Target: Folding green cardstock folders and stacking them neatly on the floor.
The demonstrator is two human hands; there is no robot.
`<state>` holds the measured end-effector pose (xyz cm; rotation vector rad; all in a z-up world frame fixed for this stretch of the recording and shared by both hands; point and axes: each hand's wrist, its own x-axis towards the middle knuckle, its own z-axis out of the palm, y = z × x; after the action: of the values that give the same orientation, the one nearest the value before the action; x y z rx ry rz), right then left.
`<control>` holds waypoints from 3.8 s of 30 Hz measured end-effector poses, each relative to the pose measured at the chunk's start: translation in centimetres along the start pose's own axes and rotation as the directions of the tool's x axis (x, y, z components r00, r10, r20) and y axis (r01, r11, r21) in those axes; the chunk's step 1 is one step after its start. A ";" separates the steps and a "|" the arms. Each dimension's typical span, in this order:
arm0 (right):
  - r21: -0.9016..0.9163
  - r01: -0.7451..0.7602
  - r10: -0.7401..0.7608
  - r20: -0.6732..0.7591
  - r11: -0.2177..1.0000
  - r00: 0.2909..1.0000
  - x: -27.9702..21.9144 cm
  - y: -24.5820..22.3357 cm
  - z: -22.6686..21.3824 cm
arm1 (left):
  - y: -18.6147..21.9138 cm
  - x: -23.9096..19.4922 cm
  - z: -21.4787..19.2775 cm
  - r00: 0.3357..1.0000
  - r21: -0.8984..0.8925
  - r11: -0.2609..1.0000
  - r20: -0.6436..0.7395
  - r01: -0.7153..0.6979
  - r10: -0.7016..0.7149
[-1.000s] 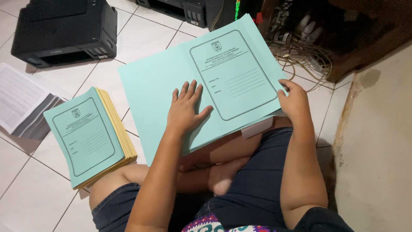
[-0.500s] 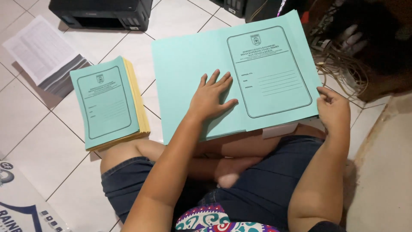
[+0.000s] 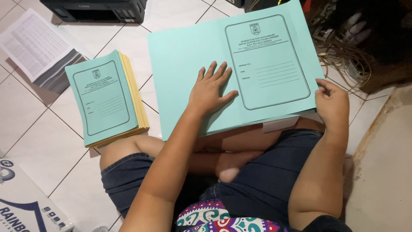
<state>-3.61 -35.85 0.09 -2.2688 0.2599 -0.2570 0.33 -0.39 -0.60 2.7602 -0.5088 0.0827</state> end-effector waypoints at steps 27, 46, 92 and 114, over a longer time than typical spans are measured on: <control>-0.071 -0.045 0.044 -0.006 0.996 0.999 -0.4 -2.0 0.8 | 0.4 -0.1 -1.5 0.994 -0.022 0.999 0.103 0.042 -0.039; -0.360 -0.099 0.113 0.017 0.928 0.993 -0.5 -2.6 1.8 | 0.8 0.0 -1.8 0.991 -0.010 0.998 0.119 0.064 -0.063; 0.223 0.079 -0.079 -0.011 0.972 0.997 -1.2 -4.6 1.5 | 0.6 0.2 -1.4 0.994 -0.030 0.998 0.092 0.064 -0.061; 0.144 -0.050 -0.031 0.510 0.988 0.860 -5.8 -13.8 12.5 | -0.6 -0.1 0.2 0.998 -0.053 0.998 -0.052 -0.034 0.031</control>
<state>-4.42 -16.43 1.94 -2.0914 -0.0298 0.3266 0.42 0.13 -1.01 2.6903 -0.5341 0.1448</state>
